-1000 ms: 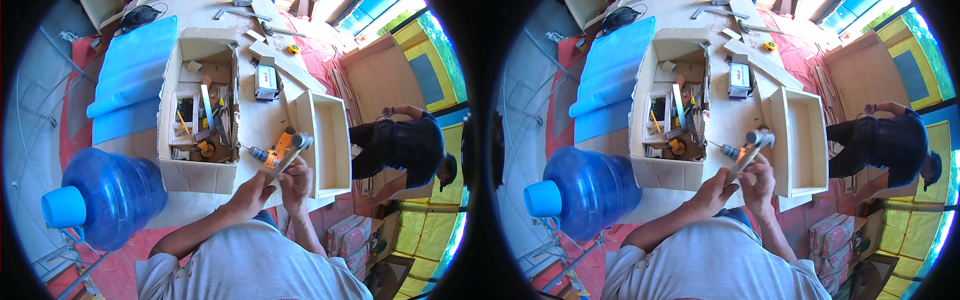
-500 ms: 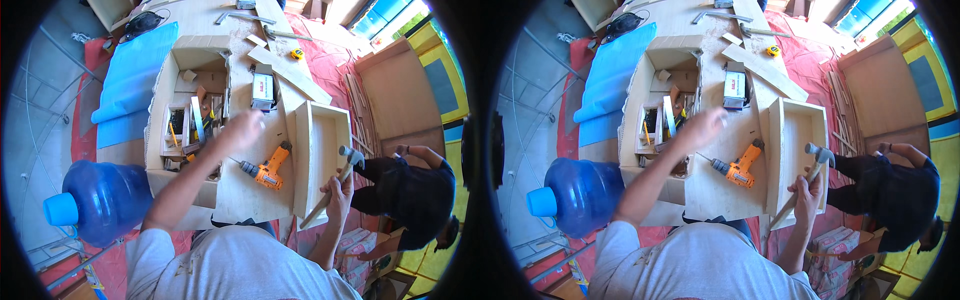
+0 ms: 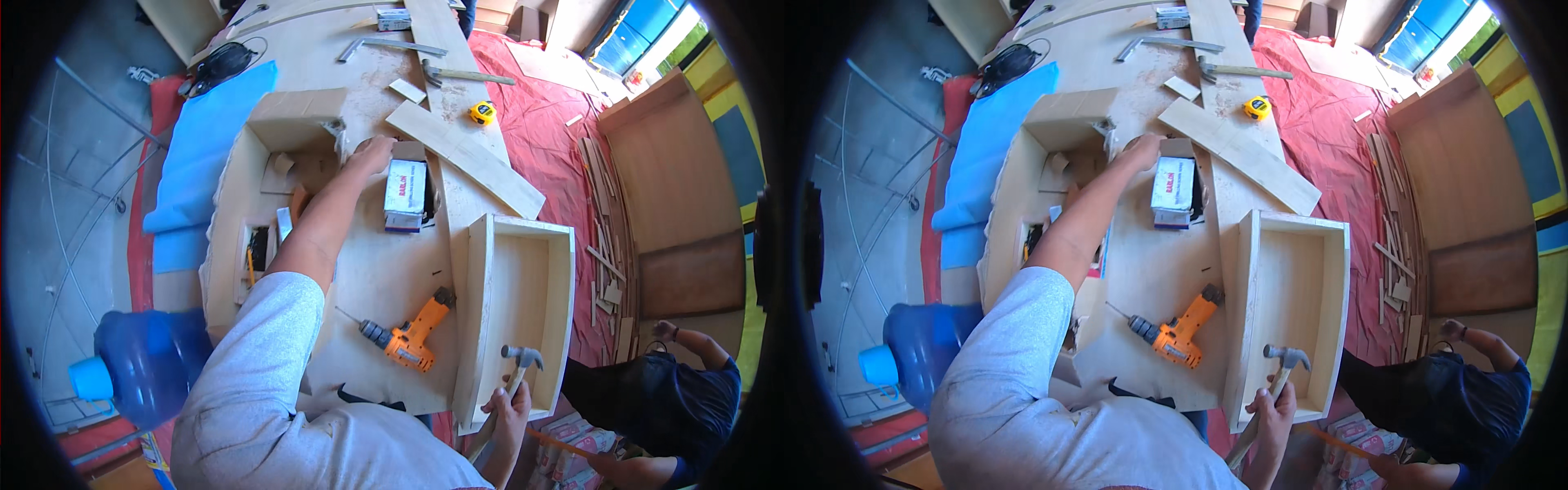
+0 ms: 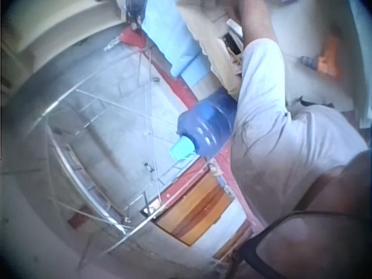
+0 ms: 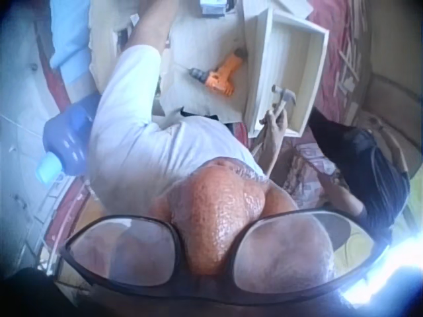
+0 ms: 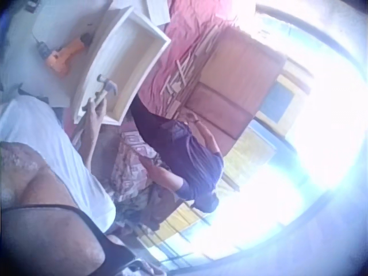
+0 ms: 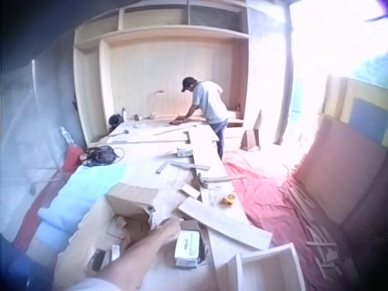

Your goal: The person installs a piece of wood trim around a door frame using adhesive and a string line for alignment, then picks up a hammer and prepares a drill.

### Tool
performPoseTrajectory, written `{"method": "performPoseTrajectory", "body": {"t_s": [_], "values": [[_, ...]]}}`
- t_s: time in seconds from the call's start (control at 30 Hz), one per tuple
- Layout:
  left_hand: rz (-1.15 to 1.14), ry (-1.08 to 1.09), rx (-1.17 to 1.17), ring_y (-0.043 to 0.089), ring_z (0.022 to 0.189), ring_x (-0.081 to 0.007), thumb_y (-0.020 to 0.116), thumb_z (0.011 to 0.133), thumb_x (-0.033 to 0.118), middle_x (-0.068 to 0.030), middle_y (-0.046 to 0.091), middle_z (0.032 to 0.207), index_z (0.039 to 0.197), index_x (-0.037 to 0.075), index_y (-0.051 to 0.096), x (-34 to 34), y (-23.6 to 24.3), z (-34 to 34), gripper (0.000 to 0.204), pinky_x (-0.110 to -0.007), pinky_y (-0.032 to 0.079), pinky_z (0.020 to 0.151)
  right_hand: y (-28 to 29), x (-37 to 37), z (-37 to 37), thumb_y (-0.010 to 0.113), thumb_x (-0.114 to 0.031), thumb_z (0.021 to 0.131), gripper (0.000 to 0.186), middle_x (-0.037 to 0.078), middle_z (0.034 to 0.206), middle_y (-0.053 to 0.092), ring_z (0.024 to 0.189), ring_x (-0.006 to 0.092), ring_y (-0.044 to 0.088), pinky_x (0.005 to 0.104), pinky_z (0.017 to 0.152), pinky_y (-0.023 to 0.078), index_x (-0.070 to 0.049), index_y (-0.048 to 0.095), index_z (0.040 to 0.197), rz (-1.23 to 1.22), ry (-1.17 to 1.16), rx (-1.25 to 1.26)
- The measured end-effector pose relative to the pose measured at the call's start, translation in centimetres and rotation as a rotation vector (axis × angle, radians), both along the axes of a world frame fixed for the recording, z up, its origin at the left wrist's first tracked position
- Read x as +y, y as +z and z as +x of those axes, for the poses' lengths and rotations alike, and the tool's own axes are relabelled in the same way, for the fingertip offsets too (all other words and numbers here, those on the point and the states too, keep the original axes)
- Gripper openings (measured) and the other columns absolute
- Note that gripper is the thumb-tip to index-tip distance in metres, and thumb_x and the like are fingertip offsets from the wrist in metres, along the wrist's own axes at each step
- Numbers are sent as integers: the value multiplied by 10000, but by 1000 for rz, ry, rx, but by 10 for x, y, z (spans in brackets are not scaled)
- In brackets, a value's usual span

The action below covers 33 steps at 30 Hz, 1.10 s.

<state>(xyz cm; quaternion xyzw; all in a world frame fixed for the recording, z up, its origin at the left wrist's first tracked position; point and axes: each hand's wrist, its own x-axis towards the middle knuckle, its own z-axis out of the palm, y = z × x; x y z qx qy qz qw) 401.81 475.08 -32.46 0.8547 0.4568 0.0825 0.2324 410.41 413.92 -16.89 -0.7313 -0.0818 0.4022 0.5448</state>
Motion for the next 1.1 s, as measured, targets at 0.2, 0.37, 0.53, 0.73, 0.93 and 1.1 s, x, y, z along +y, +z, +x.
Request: {"method": "performPoseTrajectory", "body": {"t_s": [0.2, 0.37, 0.53, 0.73, 0.93, 1.1], "values": [[116, 211, -82, 658, 1055, -386, 653, 913, 238, -241, 682, 1033, 977, 19, 634, 27, -39, 22, 229, -475, 507, 902, -7, 14, 0, 620, -99, 959, 268, -6, 714, 538, 575, 79, 557, 248, 574, 532, -16, 528, 1196, -11, -79, 30], [-50, 234, -115, 649, 1079, -445, 654, 915, 247, -275, 681, 1118, 1029, 5, 673, 34, -47, 22, 268, -514, 525, 921, -2, 32, 2, 608, -72, 952, 267, 4, 735, 538, 588, 85, 558, 252, 591, 518, -9, 526, 1198, -51, -106, 12], [-157, 393, -235, 684, 911, -288, 670, 917, 234, -182, 707, 997, 1009, 32, 682, 45, -24, 7, 222, -413, 545, 767, -7, 24, 5, 634, -119, 963, 274, -8, 688, 535, 561, 82, 550, 256, 581, 524, -15, 533, 1196, -13, -37, -14], [-831, 321, -946, 685, 850, -139, 635, 970, 137, -65, 710, 941, 990, 78, 673, -29, 107, -36, 73, -296, 564, 685, 11, 24, -7, 621, -101, 959, 261, 0, 745, 532, 609, 75, 554, 247, 617, 505, -12, 538, 1189, 47, 1, -14], [-1214, 187, -1349, 710, 883, -182, 623, 966, 66, -90, 721, 982, 1062, 38, 682, -112, 178, -133, 115, -322, 610, 791, 21, 19, -27, 626, -107, 969, 256, 1, 713, 545, 578, 81, 556, 247, 590, 509, -11, 541, 1191, 149, 115, -74], [-1258, 110, -1460, 713, 907, -192, 623, 953, 28, -102, 725, 991, 1093, 40, 686, -184, 198, -191, 154, -327, 610, 826, 26, 16, -45, 622, -104, 971, 256, -8, 767, 531, 630, 75, 538, 242, 598, 495, -19, 537, 1197, 153, 304, -60]]}}
